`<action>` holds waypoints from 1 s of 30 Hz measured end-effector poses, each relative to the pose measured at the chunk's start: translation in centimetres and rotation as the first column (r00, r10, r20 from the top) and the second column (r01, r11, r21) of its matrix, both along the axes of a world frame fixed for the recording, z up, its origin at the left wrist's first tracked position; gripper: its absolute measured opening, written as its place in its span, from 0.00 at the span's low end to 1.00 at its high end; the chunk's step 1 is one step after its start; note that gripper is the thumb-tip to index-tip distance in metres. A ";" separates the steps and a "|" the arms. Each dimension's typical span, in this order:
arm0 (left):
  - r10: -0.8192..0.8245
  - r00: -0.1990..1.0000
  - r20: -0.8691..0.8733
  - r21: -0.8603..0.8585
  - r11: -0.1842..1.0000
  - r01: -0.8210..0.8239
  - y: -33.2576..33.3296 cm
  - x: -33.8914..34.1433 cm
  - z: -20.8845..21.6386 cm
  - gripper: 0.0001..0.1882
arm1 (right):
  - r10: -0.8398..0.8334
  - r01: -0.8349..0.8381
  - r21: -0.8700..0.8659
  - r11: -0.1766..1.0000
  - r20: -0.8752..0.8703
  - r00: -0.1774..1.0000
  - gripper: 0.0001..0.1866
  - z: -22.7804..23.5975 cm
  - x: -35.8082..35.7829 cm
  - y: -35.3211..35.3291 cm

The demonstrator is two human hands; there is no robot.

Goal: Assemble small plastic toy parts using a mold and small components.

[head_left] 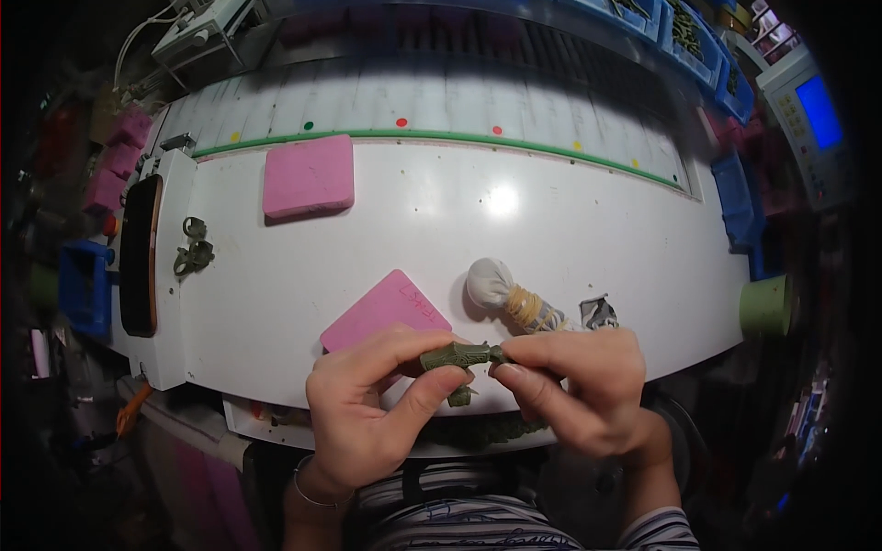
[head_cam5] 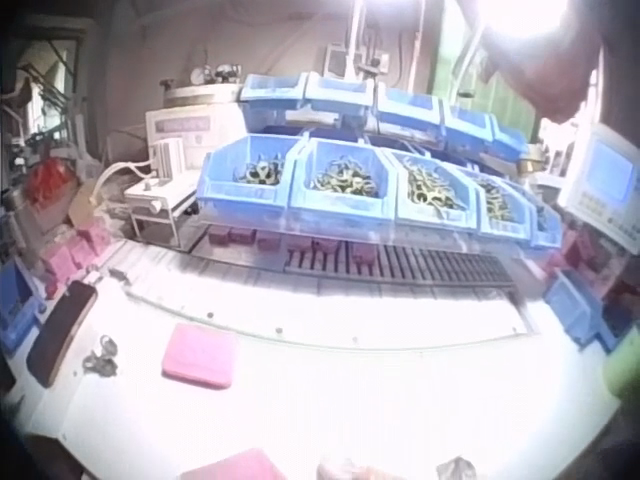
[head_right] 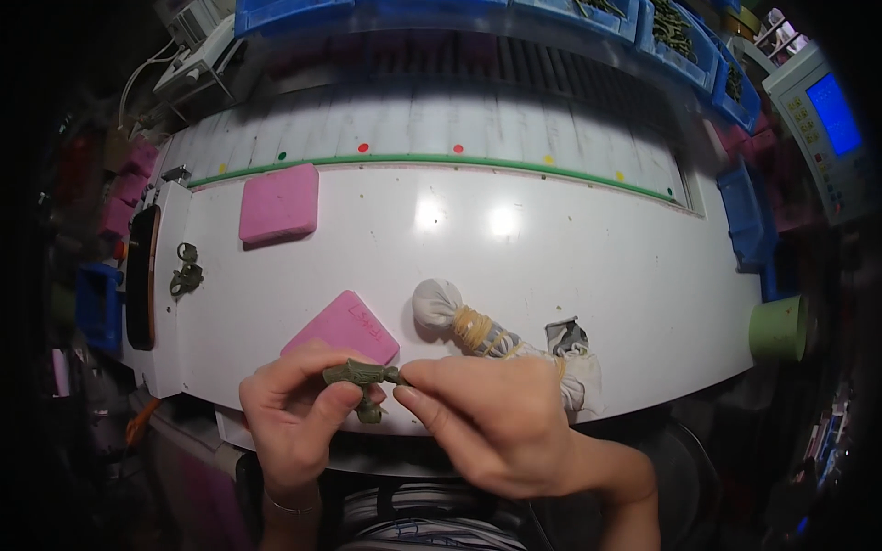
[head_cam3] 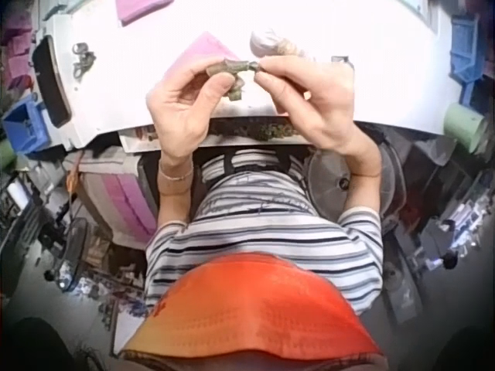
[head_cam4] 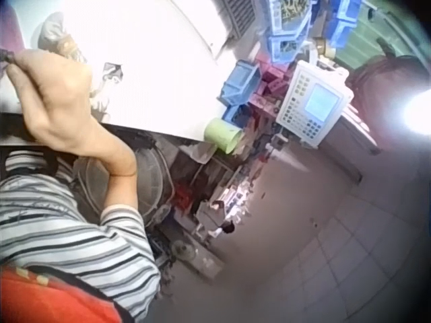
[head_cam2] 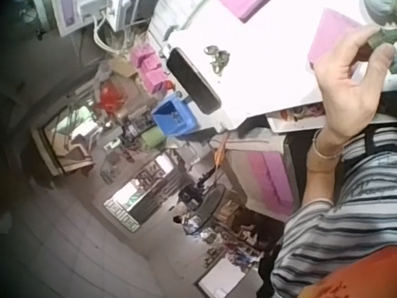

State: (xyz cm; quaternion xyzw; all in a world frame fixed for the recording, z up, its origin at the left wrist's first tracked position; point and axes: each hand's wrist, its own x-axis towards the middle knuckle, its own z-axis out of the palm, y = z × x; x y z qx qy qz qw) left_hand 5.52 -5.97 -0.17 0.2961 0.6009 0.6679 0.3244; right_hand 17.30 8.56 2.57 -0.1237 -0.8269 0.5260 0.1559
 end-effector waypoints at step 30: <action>-0.091 0.979 0.181 0.046 0.995 0.084 -0.4 0.2 0.0 0.13 | -0.034 0.045 -0.185 0.982 0.062 0.997 0.12 -0.1 1.5 -2.0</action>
